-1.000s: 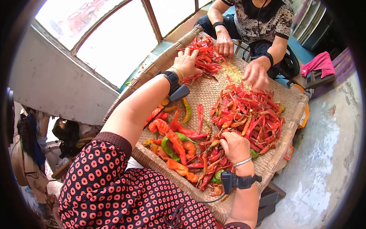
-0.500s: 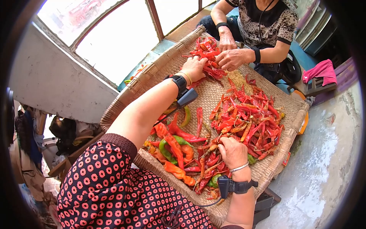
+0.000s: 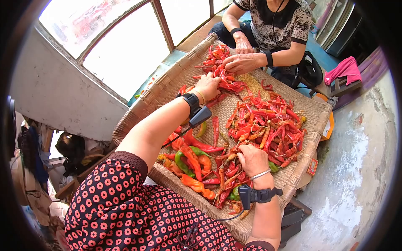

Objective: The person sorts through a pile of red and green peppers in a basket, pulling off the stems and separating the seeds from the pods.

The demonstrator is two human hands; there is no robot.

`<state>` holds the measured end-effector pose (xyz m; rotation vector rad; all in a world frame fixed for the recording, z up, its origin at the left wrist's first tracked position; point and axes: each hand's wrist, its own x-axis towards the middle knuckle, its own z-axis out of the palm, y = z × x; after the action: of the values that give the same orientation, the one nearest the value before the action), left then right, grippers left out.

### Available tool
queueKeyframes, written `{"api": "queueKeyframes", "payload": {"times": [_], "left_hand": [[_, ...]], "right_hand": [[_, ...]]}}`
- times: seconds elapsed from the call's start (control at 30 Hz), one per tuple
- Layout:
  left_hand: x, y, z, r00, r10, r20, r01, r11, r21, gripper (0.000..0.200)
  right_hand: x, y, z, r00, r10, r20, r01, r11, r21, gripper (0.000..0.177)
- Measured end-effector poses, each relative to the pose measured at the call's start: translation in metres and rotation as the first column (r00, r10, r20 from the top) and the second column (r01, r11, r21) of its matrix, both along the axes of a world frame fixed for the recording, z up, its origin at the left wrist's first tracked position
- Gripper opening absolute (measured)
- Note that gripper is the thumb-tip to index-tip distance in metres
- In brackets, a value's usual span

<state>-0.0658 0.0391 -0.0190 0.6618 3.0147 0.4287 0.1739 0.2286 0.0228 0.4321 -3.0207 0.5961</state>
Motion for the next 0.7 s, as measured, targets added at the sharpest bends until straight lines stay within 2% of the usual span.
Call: {"api": "queueKeyframes", "payload": {"times": [0.1,0.17,0.2,0.23,0.3,0.33,0.37,0.43,0.53,0.57,0.63,0.67,0.7], "left_hand": [[0.012,0.002,0.005,0.994,-0.087,0.073,0.088,0.996,-0.008,0.048],[0.018,0.003,0.002,0.975,-0.196,0.104,0.191,0.980,0.063,0.049],[0.025,0.003,0.006,0.977,-0.194,0.084,0.169,0.956,0.240,0.051],[0.031,0.004,0.010,0.976,-0.202,0.084,0.178,0.955,0.237,0.051],[0.044,0.008,0.023,0.973,-0.087,-0.214,0.119,0.983,0.142,0.051],[0.047,0.009,0.026,0.954,-0.148,-0.260,0.157,0.988,0.013,0.050],[0.052,0.014,0.032,0.952,-0.159,-0.260,0.168,0.986,0.012,0.050],[0.077,0.028,0.047,0.899,-0.437,-0.007,0.437,0.898,0.053,0.050],[0.106,0.054,0.053,0.893,-0.447,-0.054,0.440,0.844,0.307,0.052],[0.110,0.063,0.054,0.911,-0.413,0.000,0.389,0.859,0.332,0.052],[0.112,0.080,0.048,0.964,-0.264,-0.021,0.246,0.861,0.445,0.042],[0.108,0.085,0.045,0.964,-0.267,-0.023,0.249,0.861,0.444,0.042],[0.100,0.089,0.044,0.967,-0.254,0.035,0.216,0.882,0.420,0.033]], "right_hand": [[-0.001,0.000,-0.001,1.000,0.011,0.007,-0.011,1.000,0.010,0.014],[-0.001,0.001,-0.002,1.000,0.001,0.002,-0.001,1.000,0.006,0.014],[-0.001,0.001,-0.002,1.000,0.007,0.001,-0.007,1.000,0.014,0.014],[-0.001,0.001,-0.001,1.000,0.012,-0.002,-0.012,1.000,0.023,0.015],[0.001,0.001,0.000,1.000,0.001,-0.026,-0.001,1.000,-0.003,0.014],[0.001,0.001,0.001,0.999,-0.005,-0.054,0.005,1.000,-0.003,0.013],[0.000,0.002,0.004,0.996,-0.011,-0.084,0.010,1.000,-0.002,0.012],[-0.002,0.004,0.009,0.981,-0.065,-0.183,0.055,0.997,-0.060,0.010],[-0.005,0.010,0.014,0.958,-0.138,-0.250,0.118,0.989,-0.093,0.008],[-0.005,0.012,0.013,0.942,-0.179,-0.286,0.155,0.982,-0.104,0.008],[-0.004,0.017,0.010,0.920,-0.222,-0.322,0.195,0.974,-0.115,0.008],[-0.004,0.019,0.007,0.920,-0.215,-0.328,0.193,0.976,-0.099,0.008],[-0.005,0.020,0.004,0.919,-0.208,-0.335,0.191,0.978,-0.085,0.008]]}}
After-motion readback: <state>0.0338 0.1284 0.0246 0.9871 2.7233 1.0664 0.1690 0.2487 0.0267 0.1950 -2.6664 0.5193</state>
